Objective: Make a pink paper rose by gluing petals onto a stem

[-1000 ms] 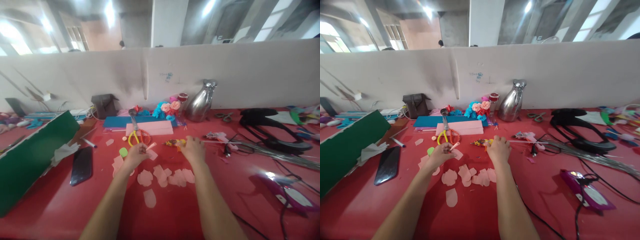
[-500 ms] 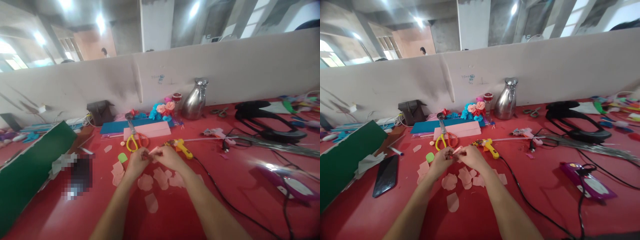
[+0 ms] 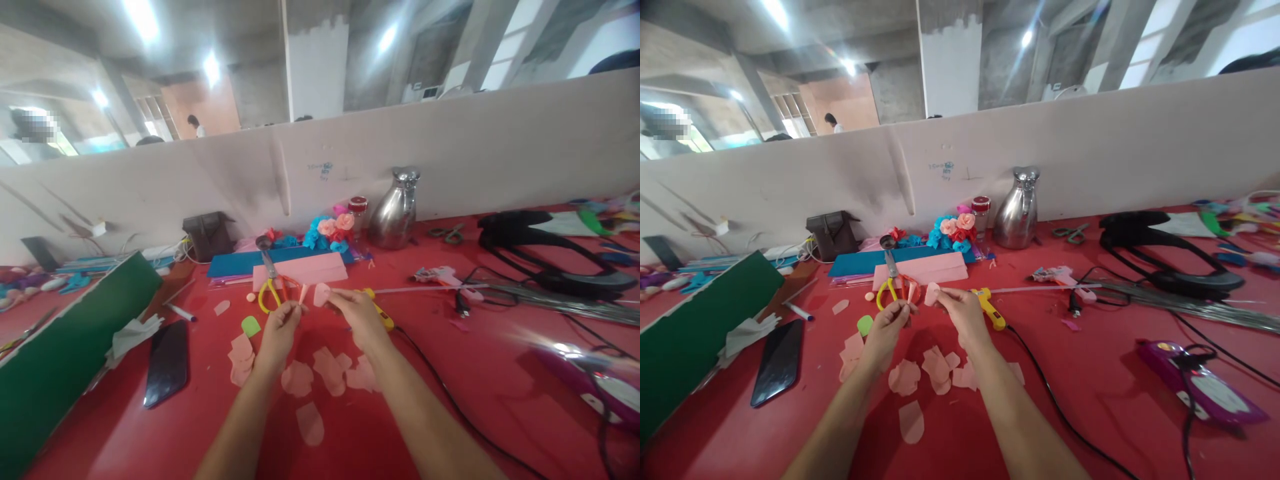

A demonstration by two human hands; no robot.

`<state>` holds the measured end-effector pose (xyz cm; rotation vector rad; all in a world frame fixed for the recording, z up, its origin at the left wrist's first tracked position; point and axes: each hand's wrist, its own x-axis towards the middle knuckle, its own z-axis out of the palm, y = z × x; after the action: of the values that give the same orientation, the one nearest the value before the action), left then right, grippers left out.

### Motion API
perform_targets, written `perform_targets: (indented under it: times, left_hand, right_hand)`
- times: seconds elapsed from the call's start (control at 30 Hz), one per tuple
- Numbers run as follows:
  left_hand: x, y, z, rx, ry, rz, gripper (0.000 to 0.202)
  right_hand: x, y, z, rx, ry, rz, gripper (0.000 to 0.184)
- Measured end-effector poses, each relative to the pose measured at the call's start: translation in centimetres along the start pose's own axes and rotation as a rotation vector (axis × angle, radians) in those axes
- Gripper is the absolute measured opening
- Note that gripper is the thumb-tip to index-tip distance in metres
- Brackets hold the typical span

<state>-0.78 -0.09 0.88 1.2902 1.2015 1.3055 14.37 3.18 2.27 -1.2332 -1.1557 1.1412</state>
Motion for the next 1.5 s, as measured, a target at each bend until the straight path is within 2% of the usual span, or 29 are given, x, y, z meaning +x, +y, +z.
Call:
perform_targets:
  times: [0.1,0.27,0.37,0.8,1.07,1.27,1.5]
  left_hand:
    - [-0.1,-0.3,0.5,-0.139,-0.042,-0.052,0.02]
    - [-0.1,-0.4,1.0,-0.421,-0.098,-0.158,0.021]
    - [-0.1,-0.3,1.0,-0.482,-0.112,-0.177,0.021]
    - [-0.2,-1.4,1.8,-0.394,-0.055,-0.162,0.023]
    - [-0.2,-1.8,1.9,-0.362,-0.049,-0.148,0.025]
    - [-0.2,-1.9,1.8,-0.368,-0.061,-0.142,0.022]
    - [-0.1,-2.1,1.8,-0.325,-0.022,-0.13,0.022]
  right_hand:
    - [-0.4,-0.2,0.5,0.053,0.031,0.028,0.029]
    - [-0.9,-0.7,0.9,0.129,0.008,0.011,0.023]
    - [-1.0,-0.8,1.0,0.144,0.021,0.02,0.023]
    - [-1.4,-0.7,1.7,0.281,0.084,0.018,0.03]
    - [-2.6,-1.2,2.8,0.22,0.087,0.022,0.024]
    - [-2.8,-1.4,2.8,0.218,0.093,0.016,0.022]
    - [-2.8,-1.3,2.9,0.205,0.101,0.008,0.021]
